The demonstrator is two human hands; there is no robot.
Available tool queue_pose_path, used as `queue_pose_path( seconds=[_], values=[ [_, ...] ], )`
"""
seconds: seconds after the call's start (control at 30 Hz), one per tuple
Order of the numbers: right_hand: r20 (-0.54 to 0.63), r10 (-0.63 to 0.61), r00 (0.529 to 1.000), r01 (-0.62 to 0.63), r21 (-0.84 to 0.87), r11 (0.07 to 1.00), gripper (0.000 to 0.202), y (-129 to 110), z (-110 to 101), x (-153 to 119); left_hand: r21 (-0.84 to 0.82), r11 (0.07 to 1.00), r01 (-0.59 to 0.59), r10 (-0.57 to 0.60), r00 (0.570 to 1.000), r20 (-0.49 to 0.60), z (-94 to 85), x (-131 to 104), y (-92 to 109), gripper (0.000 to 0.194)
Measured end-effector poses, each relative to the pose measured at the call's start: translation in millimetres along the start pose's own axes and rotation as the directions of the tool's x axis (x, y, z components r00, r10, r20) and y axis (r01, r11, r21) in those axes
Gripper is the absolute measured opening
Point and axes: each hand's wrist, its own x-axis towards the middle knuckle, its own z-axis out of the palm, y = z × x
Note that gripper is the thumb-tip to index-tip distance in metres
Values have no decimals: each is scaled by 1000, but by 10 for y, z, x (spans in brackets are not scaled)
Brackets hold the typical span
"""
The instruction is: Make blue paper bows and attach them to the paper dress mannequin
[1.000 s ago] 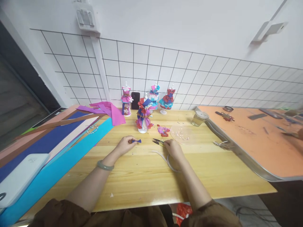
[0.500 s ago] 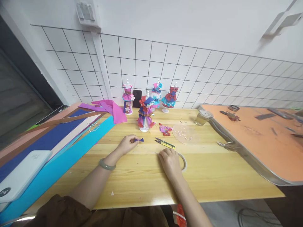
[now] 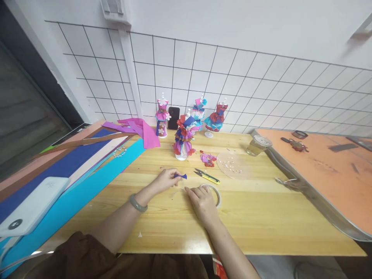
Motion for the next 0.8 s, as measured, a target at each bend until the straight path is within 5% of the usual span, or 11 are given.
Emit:
queue_pose_path(
  seconds=[0.13,0.27,0.43,0.63,0.8],
  values=[
    [-55,56,997,-56,6,998,26,11,43,-21,411,890,-197,243,968,-64,-104,-17,20,16],
    [-81,79,994,-77,25,997,18,-5,11,-2,554,804,-214,267,963,-16,-165,-32,30,19],
    [-80,94,992,-90,53,995,14,-15,-24,9,576,777,-254,290,957,30,-182,-34,35,21],
    [-85,91,992,-86,61,994,14,-10,-31,3,537,801,-263,373,922,-106,-196,-50,185,17],
    [-87,116,989,-111,60,992,13,-10,-43,14,347,847,-402,390,915,108,-161,-103,332,16]
  ],
)
